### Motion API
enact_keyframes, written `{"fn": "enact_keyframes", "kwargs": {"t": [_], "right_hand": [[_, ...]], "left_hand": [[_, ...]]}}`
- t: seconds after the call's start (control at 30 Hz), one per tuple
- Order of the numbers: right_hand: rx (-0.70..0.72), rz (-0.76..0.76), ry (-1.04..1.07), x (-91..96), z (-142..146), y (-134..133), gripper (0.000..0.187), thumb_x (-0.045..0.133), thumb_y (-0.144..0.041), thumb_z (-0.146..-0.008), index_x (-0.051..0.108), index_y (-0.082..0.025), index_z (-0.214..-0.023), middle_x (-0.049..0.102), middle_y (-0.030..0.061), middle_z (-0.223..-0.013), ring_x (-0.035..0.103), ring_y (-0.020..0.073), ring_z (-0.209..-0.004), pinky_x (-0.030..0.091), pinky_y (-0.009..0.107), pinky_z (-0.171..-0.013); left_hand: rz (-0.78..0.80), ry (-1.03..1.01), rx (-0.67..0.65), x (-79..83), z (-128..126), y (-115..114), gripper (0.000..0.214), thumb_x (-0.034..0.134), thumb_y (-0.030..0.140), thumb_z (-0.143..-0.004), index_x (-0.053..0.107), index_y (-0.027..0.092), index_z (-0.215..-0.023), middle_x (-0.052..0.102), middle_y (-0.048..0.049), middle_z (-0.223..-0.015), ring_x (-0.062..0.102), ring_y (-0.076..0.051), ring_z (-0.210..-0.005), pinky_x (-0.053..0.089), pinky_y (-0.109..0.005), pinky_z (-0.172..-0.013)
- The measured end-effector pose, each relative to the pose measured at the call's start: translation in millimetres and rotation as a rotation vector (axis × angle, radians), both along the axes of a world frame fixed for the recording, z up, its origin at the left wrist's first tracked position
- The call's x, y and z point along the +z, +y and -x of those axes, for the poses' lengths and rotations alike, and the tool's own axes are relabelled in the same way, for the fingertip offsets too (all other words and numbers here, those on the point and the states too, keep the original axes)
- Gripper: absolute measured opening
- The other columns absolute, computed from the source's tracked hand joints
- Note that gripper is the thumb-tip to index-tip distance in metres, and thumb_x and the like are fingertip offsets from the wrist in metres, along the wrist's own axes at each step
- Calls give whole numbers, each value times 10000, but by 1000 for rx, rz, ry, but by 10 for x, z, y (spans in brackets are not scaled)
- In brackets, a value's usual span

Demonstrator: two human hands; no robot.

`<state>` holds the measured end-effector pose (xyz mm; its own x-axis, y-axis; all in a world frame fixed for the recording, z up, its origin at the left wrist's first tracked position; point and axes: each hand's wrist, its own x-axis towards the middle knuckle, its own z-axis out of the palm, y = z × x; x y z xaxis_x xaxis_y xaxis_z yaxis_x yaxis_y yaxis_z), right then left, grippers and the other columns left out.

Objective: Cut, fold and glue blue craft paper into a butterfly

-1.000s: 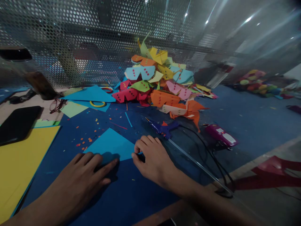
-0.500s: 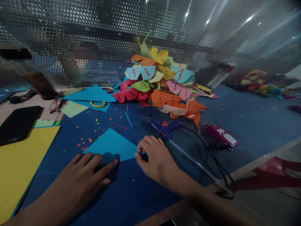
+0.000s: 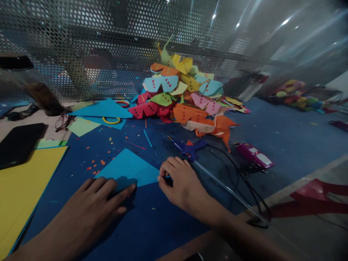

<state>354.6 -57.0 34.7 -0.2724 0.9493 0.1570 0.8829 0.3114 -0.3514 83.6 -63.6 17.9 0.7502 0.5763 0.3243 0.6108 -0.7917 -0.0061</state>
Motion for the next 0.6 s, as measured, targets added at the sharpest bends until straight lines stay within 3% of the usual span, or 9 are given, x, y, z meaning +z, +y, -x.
{"fn": "enact_keyframes", "kwargs": {"t": [0.17, 0.4, 0.6], "right_hand": [[-13, -17, 20, -8, -28, -2, 131, 615, -129, -867, 547, -201, -781, 629, 12, -861, 535, 188, -815, 333, 349, -779], [-28, -36, 42, -62, -54, 5, 148, 639, -143, -854, 523, -209, -792, 613, -1, -847, 544, 193, -827, 329, 351, -783], [-37, -26, 34, -68, -60, 3, 140, 633, -152, -851, 517, -212, -801, 615, 4, -859, 534, 197, -827, 333, 361, -787]], "left_hand": [[-7, -3, -7, 14, 0, 4, 336, 446, 260, -1066, 628, 300, -1346, 672, -23, -920, 558, -227, -794, 352, -367, -737], [27, 38, 30, -5, 25, -12, 401, 598, 227, -975, 617, 339, -1359, 691, -4, -954, 577, -217, -827, 357, -358, -761], [22, 27, 22, -7, 11, -4, 398, 567, 235, -999, 609, 343, -1380, 689, -7, -959, 573, -214, -830, 363, -351, -758]]}}
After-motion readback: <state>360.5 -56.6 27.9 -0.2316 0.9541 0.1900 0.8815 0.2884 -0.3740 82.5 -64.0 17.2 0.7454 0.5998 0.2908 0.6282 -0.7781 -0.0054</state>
